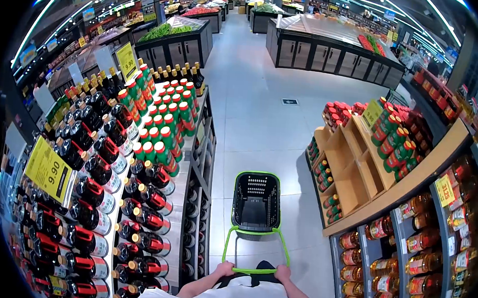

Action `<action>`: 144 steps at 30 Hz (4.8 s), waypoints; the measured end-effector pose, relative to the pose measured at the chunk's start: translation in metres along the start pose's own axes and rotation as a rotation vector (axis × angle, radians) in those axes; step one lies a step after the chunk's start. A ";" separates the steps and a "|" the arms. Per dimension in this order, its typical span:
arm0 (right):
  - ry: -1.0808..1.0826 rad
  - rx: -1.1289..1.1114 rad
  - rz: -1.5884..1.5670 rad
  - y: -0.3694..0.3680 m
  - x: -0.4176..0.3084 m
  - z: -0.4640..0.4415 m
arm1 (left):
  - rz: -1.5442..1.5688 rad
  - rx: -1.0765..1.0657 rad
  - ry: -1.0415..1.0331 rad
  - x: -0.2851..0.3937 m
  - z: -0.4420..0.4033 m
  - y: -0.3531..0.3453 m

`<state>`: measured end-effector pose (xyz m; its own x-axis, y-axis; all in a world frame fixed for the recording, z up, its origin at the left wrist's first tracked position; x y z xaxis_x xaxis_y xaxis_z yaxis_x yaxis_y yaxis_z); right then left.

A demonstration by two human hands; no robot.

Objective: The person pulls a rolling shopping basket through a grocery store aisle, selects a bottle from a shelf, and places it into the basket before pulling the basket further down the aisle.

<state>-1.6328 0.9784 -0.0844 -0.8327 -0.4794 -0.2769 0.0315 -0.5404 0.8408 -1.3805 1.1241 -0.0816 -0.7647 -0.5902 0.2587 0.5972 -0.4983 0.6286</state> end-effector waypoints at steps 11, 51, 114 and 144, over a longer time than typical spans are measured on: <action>0.055 -0.069 0.007 0.066 0.004 -0.155 | 0.068 0.054 -0.019 0.013 -0.113 0.105; -0.077 0.168 -0.271 0.372 -0.127 -0.622 | 0.149 0.471 -0.357 -0.042 -0.457 0.592; 0.606 -0.089 0.456 0.769 -0.269 -1.357 | 0.591 0.563 0.553 0.046 -0.801 1.048; 1.032 -0.429 0.358 0.794 -0.309 -1.531 | 1.401 1.009 1.094 0.069 -0.887 1.102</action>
<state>-0.5046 -0.3609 -0.0435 0.0980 -0.8780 -0.4685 0.5211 -0.3558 0.7758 -0.5610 -0.0293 -0.0220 0.6674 -0.4259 0.6109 -0.0860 0.7707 0.6313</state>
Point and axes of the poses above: each hand's wrist, its own z-axis away from the middle knuckle, its own y-axis out of the back of the hand, x = y × z, the point moved 3 cm from there along -z, towards the middle knuckle, and after that the axes turned 10 degrees about y, right-handed, at the moved point
